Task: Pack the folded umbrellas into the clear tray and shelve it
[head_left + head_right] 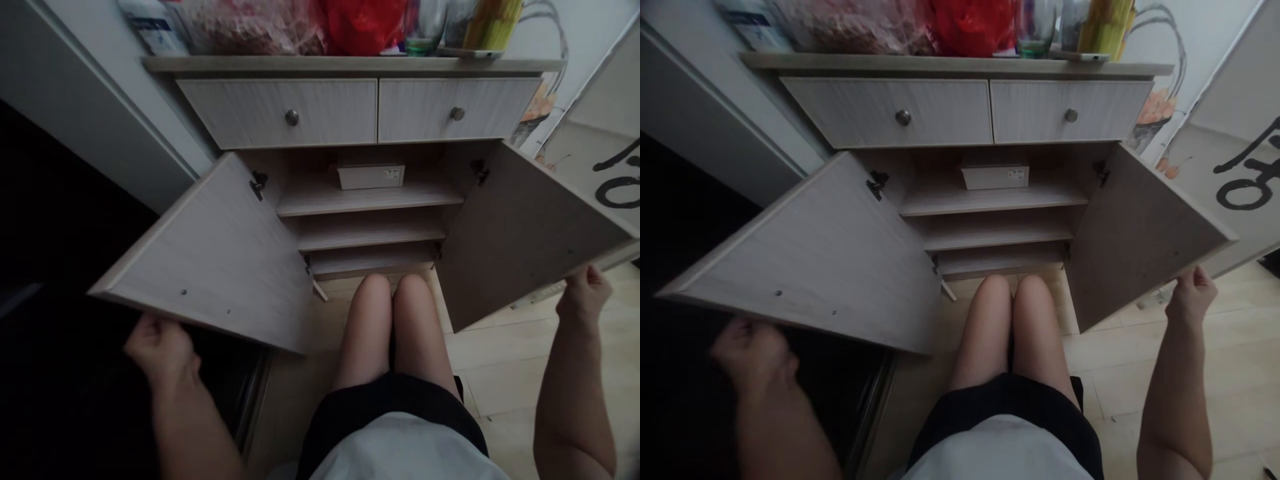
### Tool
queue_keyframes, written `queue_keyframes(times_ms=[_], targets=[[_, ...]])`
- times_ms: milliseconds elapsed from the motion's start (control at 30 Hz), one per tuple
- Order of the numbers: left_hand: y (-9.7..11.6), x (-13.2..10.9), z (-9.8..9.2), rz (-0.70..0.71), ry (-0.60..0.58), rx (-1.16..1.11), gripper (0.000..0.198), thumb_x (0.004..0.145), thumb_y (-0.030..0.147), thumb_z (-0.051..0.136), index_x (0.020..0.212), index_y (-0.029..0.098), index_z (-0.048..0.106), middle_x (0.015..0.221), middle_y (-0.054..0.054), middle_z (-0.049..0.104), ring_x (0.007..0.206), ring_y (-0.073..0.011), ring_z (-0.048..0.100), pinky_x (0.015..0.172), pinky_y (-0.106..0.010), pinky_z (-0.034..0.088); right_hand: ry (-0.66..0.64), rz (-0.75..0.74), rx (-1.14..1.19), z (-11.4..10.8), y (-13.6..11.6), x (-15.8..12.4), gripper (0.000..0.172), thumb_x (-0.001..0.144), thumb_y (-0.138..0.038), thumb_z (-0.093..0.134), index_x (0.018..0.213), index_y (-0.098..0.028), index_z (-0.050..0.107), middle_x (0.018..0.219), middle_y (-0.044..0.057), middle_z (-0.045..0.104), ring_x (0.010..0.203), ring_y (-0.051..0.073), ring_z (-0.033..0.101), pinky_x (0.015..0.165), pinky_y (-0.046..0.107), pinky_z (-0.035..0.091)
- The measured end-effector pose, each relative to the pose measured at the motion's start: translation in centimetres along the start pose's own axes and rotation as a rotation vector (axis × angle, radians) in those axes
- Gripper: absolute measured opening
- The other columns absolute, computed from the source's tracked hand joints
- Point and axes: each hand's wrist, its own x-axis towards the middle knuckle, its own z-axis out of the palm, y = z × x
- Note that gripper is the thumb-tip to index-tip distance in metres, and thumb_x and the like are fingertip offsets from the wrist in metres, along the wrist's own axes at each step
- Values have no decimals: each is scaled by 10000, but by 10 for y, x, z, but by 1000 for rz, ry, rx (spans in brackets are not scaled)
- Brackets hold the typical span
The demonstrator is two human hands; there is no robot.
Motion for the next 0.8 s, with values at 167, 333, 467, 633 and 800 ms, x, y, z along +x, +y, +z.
queue_keyframes(times_ms=[167,333,467,633,800], targets=[[9,-30,21,9,21,-74,199,693,442,624,762,363,793,819,76,787,866,-320,747,833,-504,586,-127,-66,-138,6,-15,-39,591,693,-822,589,708,-248,727,802,175,735,768,311,705,761,475,537],[24,-57,54,161,-84,-80,313,762,478,638,897,257,813,887,-65,799,828,-317,750,780,-466,594,-277,-131,-294,26,-36,-75,514,813,-679,559,906,-215,759,880,156,758,875,328,716,834,483,535],[38,-73,84,297,-180,-38,343,849,478,612,910,195,796,854,-129,781,784,-282,738,753,-401,569,-416,-286,-246,55,-52,-99,461,886,-607,539,979,-206,745,995,144,758,964,294,700,877,463,522],[66,-87,134,434,-293,14,367,933,469,559,942,183,788,869,-139,775,828,-264,719,779,-372,519,-470,-394,-253,95,-72,-124,415,940,-555,482,937,-210,714,951,119,747,914,263,681,858,419,507],[93,-93,190,460,-417,47,378,980,451,517,1004,184,783,930,-135,781,898,-264,707,800,-365,484,-496,-420,-332,126,-86,-140,422,983,-508,424,942,-204,714,956,119,742,888,257,647,836,394,482]])
